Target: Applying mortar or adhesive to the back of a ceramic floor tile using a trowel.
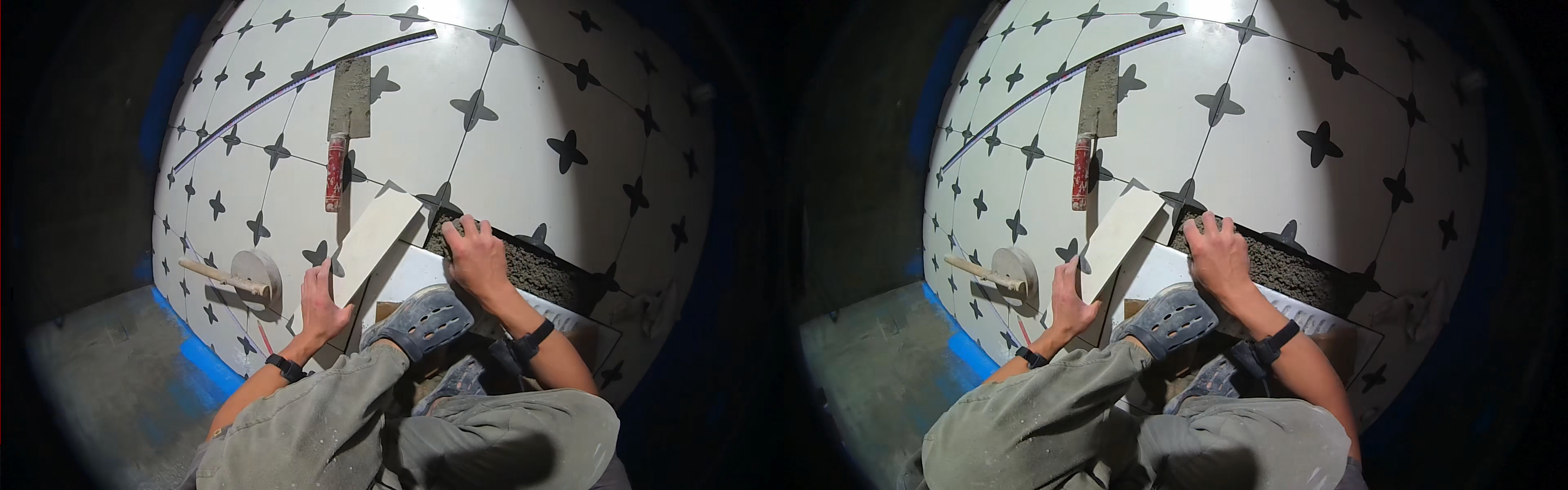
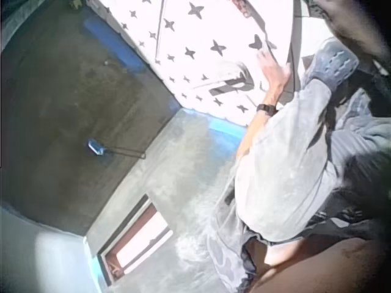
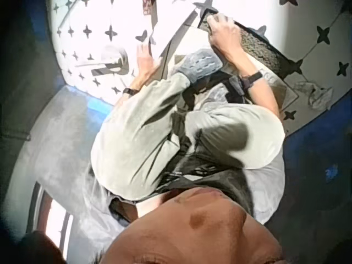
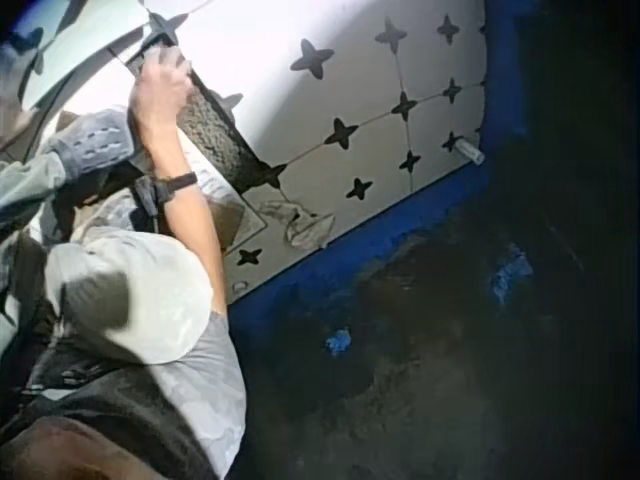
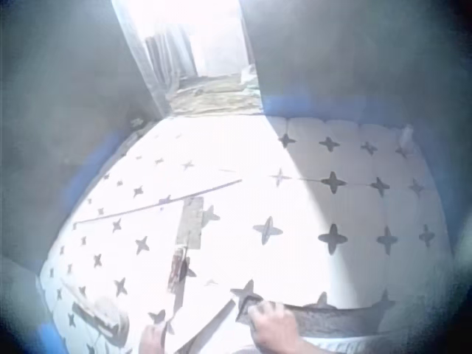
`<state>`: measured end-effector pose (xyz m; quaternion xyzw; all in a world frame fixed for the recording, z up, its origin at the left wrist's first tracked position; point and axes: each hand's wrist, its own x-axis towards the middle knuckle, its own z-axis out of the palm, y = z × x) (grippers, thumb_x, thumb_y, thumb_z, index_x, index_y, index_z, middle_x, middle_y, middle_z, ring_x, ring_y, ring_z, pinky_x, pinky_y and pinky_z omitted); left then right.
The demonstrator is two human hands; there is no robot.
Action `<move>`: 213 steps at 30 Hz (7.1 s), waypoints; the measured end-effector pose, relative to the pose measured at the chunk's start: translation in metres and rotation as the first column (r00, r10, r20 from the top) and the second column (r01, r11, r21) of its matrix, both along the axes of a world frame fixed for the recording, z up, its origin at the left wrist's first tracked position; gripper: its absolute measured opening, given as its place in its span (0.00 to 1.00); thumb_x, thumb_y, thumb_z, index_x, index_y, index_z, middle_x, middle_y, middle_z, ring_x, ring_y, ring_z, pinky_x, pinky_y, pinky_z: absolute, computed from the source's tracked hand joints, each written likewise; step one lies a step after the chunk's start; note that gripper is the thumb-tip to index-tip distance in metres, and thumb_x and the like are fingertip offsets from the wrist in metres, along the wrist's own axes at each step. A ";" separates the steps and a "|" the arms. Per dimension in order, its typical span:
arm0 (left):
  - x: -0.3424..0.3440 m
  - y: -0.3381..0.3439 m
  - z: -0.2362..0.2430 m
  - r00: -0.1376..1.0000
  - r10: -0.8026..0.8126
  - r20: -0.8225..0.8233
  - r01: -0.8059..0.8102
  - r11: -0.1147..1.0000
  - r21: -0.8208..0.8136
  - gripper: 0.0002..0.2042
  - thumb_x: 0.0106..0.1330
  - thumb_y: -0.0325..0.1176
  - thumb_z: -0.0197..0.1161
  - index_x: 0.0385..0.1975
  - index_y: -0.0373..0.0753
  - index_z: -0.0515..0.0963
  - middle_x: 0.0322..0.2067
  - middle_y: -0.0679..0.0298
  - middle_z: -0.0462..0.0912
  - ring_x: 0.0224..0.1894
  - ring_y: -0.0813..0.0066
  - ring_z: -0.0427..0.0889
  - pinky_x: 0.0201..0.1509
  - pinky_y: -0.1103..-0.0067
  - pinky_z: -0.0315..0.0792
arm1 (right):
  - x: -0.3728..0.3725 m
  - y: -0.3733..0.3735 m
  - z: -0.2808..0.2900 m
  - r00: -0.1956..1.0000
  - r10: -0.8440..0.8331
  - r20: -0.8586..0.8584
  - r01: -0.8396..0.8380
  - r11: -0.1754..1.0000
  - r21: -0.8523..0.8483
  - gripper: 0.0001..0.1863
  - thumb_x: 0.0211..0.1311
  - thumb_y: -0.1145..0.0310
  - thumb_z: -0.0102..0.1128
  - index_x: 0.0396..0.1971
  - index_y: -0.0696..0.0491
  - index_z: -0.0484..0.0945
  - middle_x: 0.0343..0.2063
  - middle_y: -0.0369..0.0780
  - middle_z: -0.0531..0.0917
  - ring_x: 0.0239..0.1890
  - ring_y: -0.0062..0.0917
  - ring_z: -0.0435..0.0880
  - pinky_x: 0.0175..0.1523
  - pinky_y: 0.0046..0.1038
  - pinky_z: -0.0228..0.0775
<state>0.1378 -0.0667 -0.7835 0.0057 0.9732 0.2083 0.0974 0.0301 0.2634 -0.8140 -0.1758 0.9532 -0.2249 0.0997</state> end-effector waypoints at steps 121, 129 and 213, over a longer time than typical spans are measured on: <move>-0.137 0.312 -0.057 0.395 -0.820 -0.414 0.918 0.339 0.204 0.20 0.65 0.29 0.64 0.56 0.30 0.79 0.63 0.50 0.78 0.67 0.48 0.75 0.70 0.62 0.73 | 0.121 0.187 -0.009 0.674 -0.704 -0.224 0.665 0.710 -0.230 0.28 0.49 0.86 0.60 0.55 0.57 0.81 0.47 0.46 0.80 0.55 0.47 0.80 0.57 0.43 0.77; -0.138 0.381 -0.062 0.327 -0.834 -0.444 0.936 0.219 0.276 0.28 0.67 0.30 0.65 0.66 0.28 0.71 0.67 0.42 0.73 0.72 0.40 0.69 0.77 0.57 0.67 | 0.111 0.163 -0.007 0.555 -0.779 -0.291 0.807 0.590 -0.040 0.16 0.59 0.79 0.59 0.48 0.59 0.80 0.48 0.49 0.79 0.51 0.47 0.80 0.56 0.44 0.77; -0.166 0.218 -0.066 0.360 -0.860 -0.363 0.924 0.383 0.008 0.21 0.55 0.35 0.74 0.50 0.40 0.84 0.37 0.61 0.76 0.44 0.59 0.75 0.51 0.65 0.70 | 0.065 0.122 -0.029 0.841 -0.512 -0.175 0.483 0.856 -0.185 0.11 0.61 0.67 0.73 0.36 0.52 0.78 0.35 0.45 0.79 0.39 0.43 0.86 0.40 0.44 0.80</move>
